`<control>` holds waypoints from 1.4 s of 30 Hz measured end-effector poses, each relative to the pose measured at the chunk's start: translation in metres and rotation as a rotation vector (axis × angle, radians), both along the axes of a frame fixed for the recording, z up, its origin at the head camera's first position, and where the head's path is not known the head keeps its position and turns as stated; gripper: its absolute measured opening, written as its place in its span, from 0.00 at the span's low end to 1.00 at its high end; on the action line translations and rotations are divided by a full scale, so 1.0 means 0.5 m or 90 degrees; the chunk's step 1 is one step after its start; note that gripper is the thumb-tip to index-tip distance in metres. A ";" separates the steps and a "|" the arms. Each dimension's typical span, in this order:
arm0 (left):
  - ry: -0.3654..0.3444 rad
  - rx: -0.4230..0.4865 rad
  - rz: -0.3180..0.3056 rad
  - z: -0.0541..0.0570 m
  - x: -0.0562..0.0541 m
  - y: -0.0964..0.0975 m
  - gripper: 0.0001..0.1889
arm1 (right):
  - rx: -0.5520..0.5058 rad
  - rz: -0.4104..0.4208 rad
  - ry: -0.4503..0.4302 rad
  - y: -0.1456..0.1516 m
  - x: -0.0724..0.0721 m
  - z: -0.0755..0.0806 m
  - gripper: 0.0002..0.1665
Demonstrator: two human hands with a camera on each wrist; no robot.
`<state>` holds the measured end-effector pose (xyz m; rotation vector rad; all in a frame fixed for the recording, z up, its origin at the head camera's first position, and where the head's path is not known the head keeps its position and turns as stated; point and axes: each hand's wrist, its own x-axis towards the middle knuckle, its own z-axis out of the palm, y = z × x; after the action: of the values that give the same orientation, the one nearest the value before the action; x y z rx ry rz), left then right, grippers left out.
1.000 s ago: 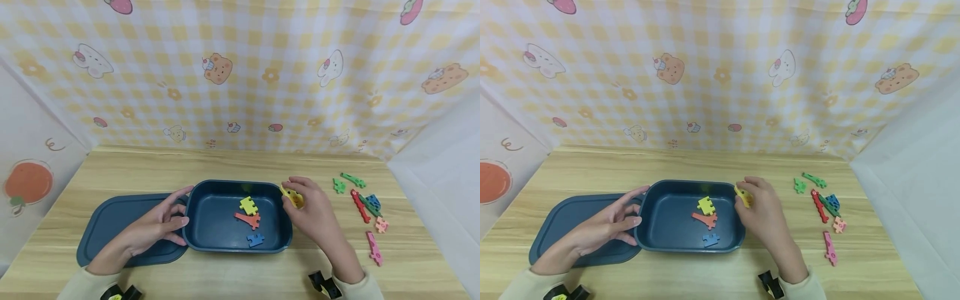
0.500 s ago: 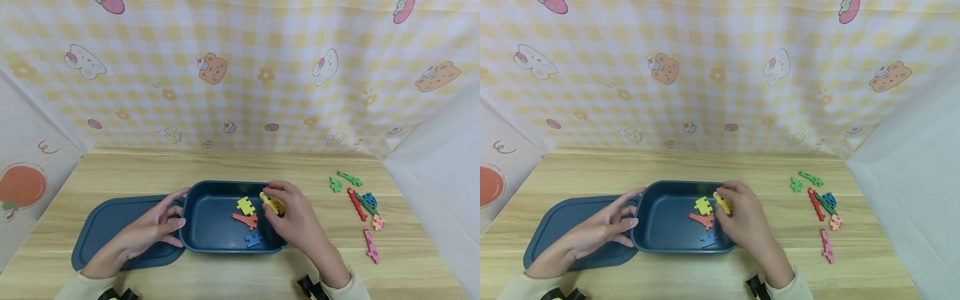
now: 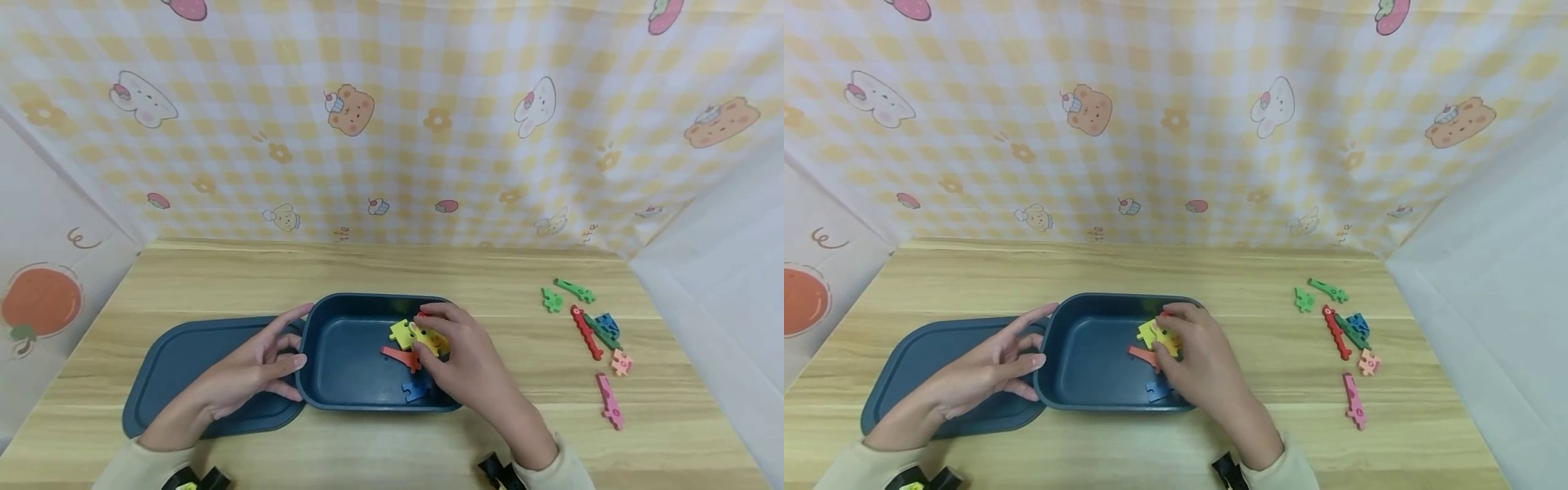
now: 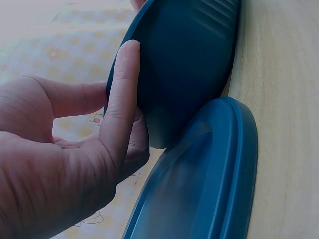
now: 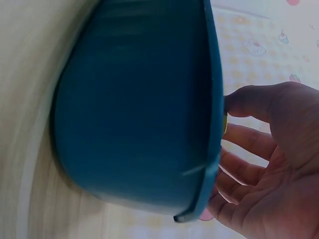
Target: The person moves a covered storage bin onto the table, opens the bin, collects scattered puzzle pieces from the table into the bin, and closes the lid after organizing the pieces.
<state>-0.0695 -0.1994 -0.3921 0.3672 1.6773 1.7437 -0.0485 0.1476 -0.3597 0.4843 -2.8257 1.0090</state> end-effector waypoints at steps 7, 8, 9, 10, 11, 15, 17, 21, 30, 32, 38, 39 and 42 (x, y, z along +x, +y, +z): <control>0.002 -0.005 0.002 0.001 0.001 0.000 0.45 | -0.006 0.011 -0.006 -0.013 0.001 -0.008 0.21; 0.002 -0.006 0.003 0.001 0.001 0.000 0.45 | -0.009 0.012 -0.007 -0.014 0.001 -0.008 0.20; 0.003 -0.007 0.003 0.001 0.001 0.000 0.45 | -0.012 0.011 -0.007 -0.014 0.001 -0.009 0.19; 0.004 -0.008 0.003 0.001 0.001 0.001 0.45 | -0.015 0.011 -0.007 -0.014 0.001 -0.010 0.19; 0.005 -0.009 0.003 0.001 0.001 0.001 0.45 | -0.019 0.009 -0.007 -0.013 0.000 -0.009 0.18; 0.006 -0.014 0.004 0.002 0.002 0.001 0.45 | -0.026 -0.004 -0.007 -0.008 0.001 -0.008 0.17; 0.007 -0.017 0.005 0.002 0.002 0.001 0.45 | -0.024 -0.008 -0.006 -0.005 0.001 -0.007 0.17; 0.005 -0.019 0.006 0.003 0.003 0.000 0.45 | -0.025 -0.012 0.002 0.001 0.000 -0.004 0.17; 0.001 -0.020 0.005 0.003 0.001 0.003 0.45 | -0.029 -0.024 0.012 0.025 0.003 0.007 0.17; -0.001 -0.022 0.006 0.003 0.001 0.003 0.45 | -0.033 -0.024 0.015 0.031 0.003 0.010 0.17; -0.002 -0.019 0.002 0.004 -0.002 0.003 0.45 | -0.020 -0.057 0.018 0.050 0.006 0.015 0.17; -0.002 -0.018 0.002 0.004 -0.002 0.003 0.45 | -0.017 -0.063 0.018 0.054 0.007 0.015 0.17; -0.005 -0.014 0.001 0.005 -0.002 0.002 0.45 | -0.010 -0.077 0.017 0.069 0.012 0.012 0.17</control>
<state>-0.0705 -0.1982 -0.3897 0.3494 1.6900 1.7239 -0.0425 0.1822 -0.3535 0.3183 -2.7830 0.9944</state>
